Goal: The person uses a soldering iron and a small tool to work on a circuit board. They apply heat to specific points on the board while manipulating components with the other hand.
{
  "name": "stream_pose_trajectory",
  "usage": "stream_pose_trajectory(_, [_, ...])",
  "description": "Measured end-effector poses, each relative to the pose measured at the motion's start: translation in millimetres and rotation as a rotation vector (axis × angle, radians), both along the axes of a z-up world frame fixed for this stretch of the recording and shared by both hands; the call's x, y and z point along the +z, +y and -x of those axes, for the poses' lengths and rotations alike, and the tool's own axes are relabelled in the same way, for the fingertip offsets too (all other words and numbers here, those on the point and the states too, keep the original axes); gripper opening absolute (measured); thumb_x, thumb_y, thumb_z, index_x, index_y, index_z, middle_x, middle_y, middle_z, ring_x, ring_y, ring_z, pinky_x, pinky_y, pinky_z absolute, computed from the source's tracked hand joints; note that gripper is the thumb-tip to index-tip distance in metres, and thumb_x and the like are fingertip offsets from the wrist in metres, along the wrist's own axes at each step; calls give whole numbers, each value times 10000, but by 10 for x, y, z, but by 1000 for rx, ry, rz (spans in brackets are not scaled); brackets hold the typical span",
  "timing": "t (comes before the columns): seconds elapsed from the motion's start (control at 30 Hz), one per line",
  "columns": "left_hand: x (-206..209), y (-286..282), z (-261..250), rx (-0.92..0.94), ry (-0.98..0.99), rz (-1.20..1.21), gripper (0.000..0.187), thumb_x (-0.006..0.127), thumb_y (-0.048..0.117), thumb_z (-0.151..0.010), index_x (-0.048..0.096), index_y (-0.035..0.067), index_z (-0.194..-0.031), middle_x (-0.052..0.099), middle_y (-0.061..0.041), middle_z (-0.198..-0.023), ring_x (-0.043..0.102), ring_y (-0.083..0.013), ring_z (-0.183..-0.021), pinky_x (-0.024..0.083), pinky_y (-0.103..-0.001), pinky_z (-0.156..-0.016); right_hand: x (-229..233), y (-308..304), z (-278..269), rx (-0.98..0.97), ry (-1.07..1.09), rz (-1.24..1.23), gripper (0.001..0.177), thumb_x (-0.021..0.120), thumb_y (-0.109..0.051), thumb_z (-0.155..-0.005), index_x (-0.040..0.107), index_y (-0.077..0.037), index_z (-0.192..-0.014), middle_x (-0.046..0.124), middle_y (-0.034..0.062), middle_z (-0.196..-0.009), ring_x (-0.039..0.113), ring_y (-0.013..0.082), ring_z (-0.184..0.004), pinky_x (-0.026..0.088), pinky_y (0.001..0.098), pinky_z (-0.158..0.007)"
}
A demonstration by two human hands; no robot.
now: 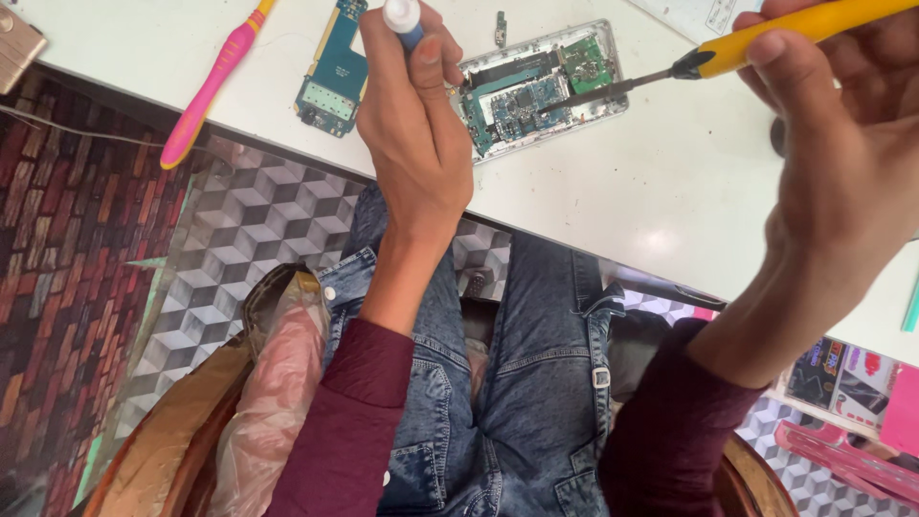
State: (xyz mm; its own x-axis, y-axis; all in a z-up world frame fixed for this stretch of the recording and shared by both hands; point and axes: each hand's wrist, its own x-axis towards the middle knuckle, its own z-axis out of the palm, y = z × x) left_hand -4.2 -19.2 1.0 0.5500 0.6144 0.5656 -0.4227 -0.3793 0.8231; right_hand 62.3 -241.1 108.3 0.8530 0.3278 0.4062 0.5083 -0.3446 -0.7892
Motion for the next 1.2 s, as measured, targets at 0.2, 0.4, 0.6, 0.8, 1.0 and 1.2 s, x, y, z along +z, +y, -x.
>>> stream_pose_trajectory(0.2, [-5, 8, 2, -28, -28, 0, 335, 291, 374, -1225, 436, 72, -1255, 641, -58, -902, 615, -114, -689, 470, -232, -647, -182, 129, 46, -49, -32, -202, 333, 679, 101, -1100, 539, 34, -1395, 674, 151, -1256, 718, 208, -1133, 666, 311, -1005])
stream_pose_trajectory(0.4, [-26, 0, 22, -130, -33, 62, 347, 305, 392, -1241, 447, 79, -1200, 669, -54, -874, 675, -102, -726, 538, -215, -651, -166, 162, 62, 100, -93, -188, 362, 648, 134, -1120, 469, 42, -1421, 667, 180, -1341, 694, 242, -1217, 621, 308, -1098])
stream_pose_trajectory(0.6, [11, -6, 35, -153, -79, 55, 340, 309, 378, -1223, 443, 65, -1223, 679, -68, -942, 682, -130, -743, 524, -221, -649, -306, 223, -38, 204, -189, -134, 272, 641, 135, -1191, 505, 21, -1398, 676, 192, -1274, 701, 241, -1212, 614, 306, -1100])
stream_pose_trajectory(0.8, [-31, 10, -12, 90, -48, 15, 340, 264, 377, -1237, 442, 87, -1244, 716, -59, -1009, 554, -117, -658, 417, -259, -636, -316, 241, 35, 146, -165, -124, 227, 583, 112, -1199, 474, 14, -1373, 674, 178, -1248, 713, 219, -1157, 645, 302, -1048])
stream_pose_trajectory(1.0, [-137, 21, -30, 115, 166, 12, 399, 284, 361, -1239, 347, 29, -1451, 646, -81, -897, 487, -106, -554, 359, -290, -561, -216, 109, 156, 83, -31, -148, 257, 574, 97, -1174, 475, 32, -1401, 666, 166, -1234, 711, 202, -1131, 661, 307, -1046])
stream_pose_trajectory(1.2, [-107, 95, -76, -163, 55, 39, 405, 292, 381, -1263, 292, 61, -1512, 771, -108, -1096, 767, -177, -832, 609, -272, -728, -101, -2, 285, -5, 72, -120, 257, 579, 85, -1128, 512, 41, -1373, 680, 175, -1225, 700, 202, -1126, 621, 274, -1035])
